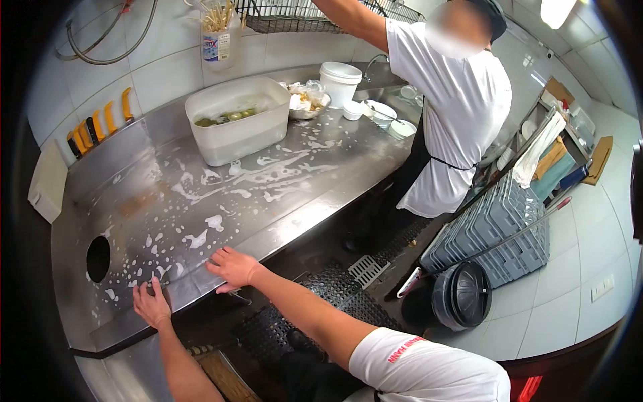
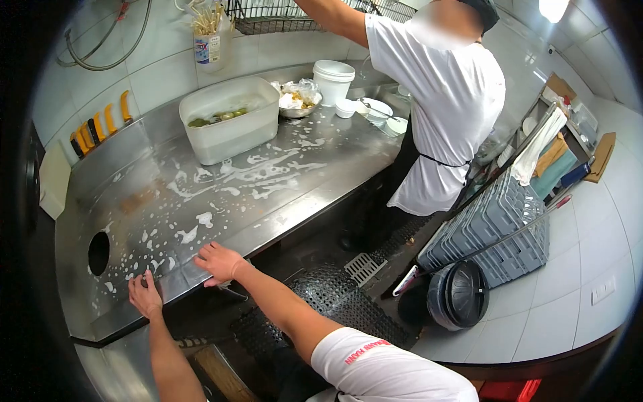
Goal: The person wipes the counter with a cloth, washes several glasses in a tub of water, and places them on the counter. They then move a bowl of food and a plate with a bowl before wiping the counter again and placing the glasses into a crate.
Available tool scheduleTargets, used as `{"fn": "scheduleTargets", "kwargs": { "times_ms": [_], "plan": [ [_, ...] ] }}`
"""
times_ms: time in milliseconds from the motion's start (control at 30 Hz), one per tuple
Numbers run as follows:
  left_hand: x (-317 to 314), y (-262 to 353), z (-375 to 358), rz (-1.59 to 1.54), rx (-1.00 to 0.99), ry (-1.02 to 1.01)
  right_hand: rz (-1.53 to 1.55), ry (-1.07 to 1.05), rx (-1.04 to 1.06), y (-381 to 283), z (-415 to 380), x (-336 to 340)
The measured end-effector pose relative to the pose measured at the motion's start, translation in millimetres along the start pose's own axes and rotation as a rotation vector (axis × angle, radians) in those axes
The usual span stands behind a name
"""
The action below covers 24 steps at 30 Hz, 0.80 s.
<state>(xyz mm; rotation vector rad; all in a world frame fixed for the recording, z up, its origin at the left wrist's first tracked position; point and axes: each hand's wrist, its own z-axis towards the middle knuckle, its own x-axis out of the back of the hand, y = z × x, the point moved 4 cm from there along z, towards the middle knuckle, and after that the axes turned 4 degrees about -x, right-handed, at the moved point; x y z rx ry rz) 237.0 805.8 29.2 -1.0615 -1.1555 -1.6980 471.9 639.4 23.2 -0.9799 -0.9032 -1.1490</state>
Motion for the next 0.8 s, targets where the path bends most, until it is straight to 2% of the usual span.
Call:
{"fn": "scheduleTargets", "kwargs": {
  "times_ms": [800],
  "plan": [
    [-1.5, -2.8, -0.2, -0.018, -0.011, 0.012, -0.009, 0.024, 0.019, -0.1, 0.1, 2.2]
  ]
}}
